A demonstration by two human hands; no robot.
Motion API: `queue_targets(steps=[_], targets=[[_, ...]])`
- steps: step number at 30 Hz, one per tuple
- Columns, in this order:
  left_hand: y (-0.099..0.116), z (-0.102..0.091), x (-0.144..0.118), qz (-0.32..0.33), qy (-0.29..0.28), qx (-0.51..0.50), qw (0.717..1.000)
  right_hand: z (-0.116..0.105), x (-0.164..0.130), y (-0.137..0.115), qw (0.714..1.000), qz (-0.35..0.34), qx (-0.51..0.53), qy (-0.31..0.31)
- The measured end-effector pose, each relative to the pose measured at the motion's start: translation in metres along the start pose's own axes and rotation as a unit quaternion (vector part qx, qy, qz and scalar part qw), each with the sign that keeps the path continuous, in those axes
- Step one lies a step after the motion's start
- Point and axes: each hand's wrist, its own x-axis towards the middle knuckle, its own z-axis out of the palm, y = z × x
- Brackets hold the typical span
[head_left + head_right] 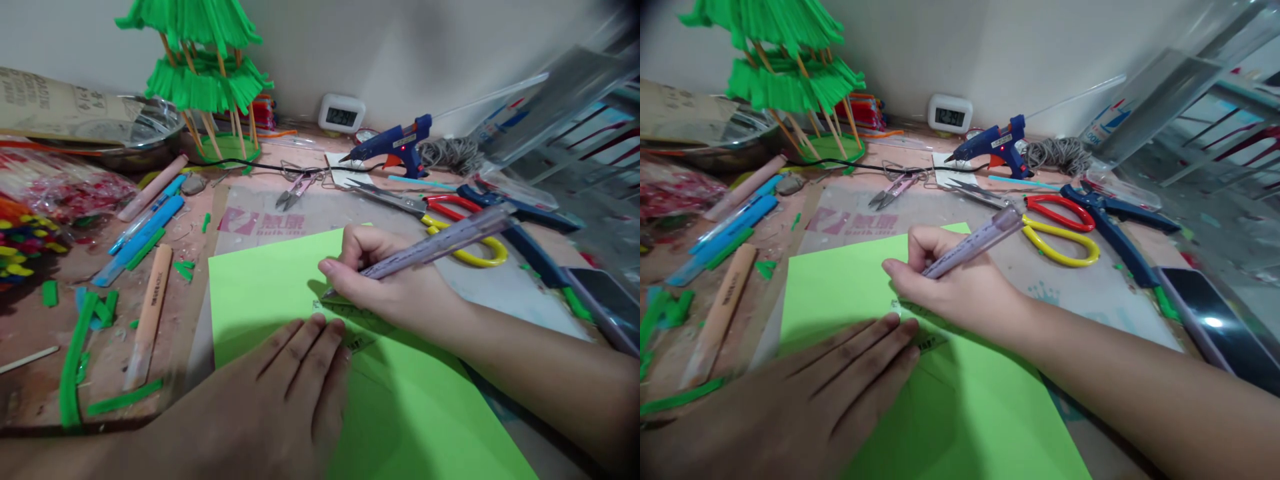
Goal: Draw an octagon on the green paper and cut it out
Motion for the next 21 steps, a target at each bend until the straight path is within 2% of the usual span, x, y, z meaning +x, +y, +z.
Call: queue_targets(steps=[1, 5, 9, 14, 21], targets=[[0.0004, -0.0008, 0.0004, 0.001, 0.017, 0.012, 1.0, 0.0001, 0.0002, 0.0002, 1.0, 0.001, -0.001, -0.003], [0.0011, -0.0049, 0.0022, -0.009, -0.053, -0.021, 0.998, 0.0002, 0.0, 0.0024, 1.0, 0.002, -0.005, -0.015], [0.0019, -0.0052, 0.0047, -0.021, -0.073, -0.046, 0.996, 0.0011, -0.0004, 0.0042, 1.0, -0.011, -0.013, -0.021], [0.0017, -0.0024, 0.0035, -0.02, -0.059, -0.046, 0.997, 0.0019, -0.0004, 0.0044, 0.999, -0.009, -0.007, -0.031], [-0.0028, -0.0032, 0.0061, -0.009, -0.004, -0.003, 1.0, -0.002, -0.0005, -0.0001, 0.997, -0.042, -0.054, -0.033]])
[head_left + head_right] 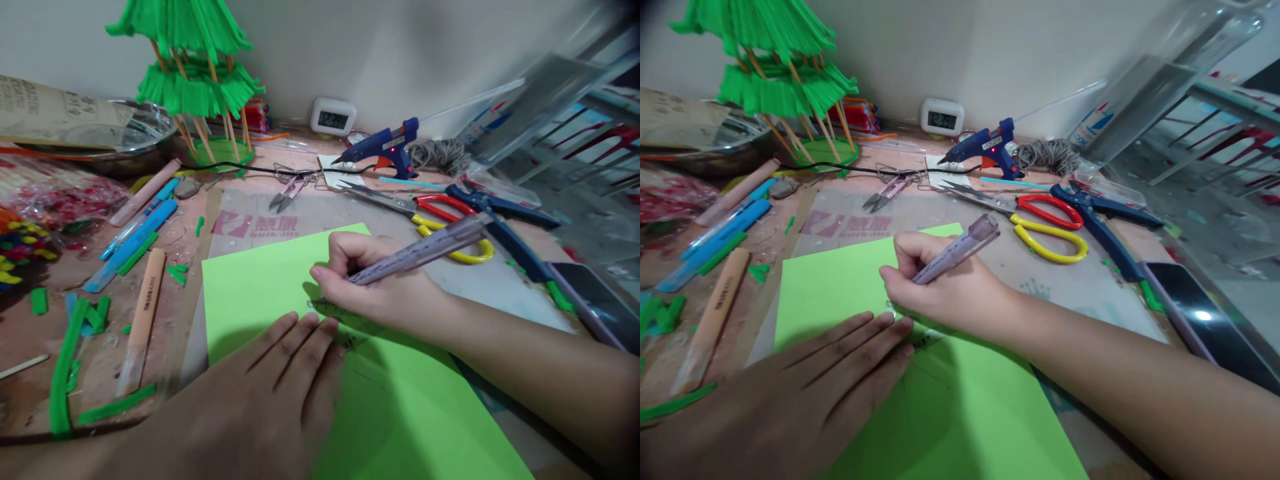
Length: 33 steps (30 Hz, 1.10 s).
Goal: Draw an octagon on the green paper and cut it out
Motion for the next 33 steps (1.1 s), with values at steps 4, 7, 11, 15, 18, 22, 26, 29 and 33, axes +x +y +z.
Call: queue_targets(steps=[4, 7, 11, 15, 18, 22, 26, 29, 33], targets=[[-0.002, 0.003, 0.003, 0.007, 0.025, 0.018, 1.0, -0.003, -0.001, -0.001, 0.999, -0.024, -0.022, 0.0], [-0.002, 0.005, 0.002, 0.016, 0.029, 0.022, 0.999, -0.005, -0.001, -0.001, 0.999, -0.022, -0.027, 0.001], [-0.004, 0.005, 0.001, 0.026, 0.025, 0.026, 0.999, -0.008, -0.001, 0.0, 1.0, -0.014, -0.021, -0.004], [-0.006, 0.005, 0.001, 0.024, 0.034, 0.025, 0.999, -0.012, -0.001, -0.001, 1.0, -0.009, -0.019, -0.014], [-0.006, 0.005, 0.0, 0.022, 0.033, 0.024, 0.999, -0.013, 0.0, -0.001, 1.0, 0.002, -0.016, -0.017], [-0.006, 0.007, -0.003, 0.043, 0.027, 0.032, 0.998, -0.014, 0.0, 0.0, 1.0, 0.01, -0.017, -0.023], [-0.005, 0.009, -0.003, 0.036, 0.026, 0.026, 0.999, -0.014, 0.0, -0.001, 1.0, 0.009, -0.016, -0.023], [-0.006, 0.01, -0.004, 0.044, 0.02, 0.034, 0.998, -0.015, 0.002, 0.001, 1.0, 0.026, 0.011, -0.013], [-0.007, 0.005, -0.008, 0.07, 0.046, 0.026, 0.996, -0.019, 0.008, 0.01, 0.98, 0.095, 0.169, 0.054]])
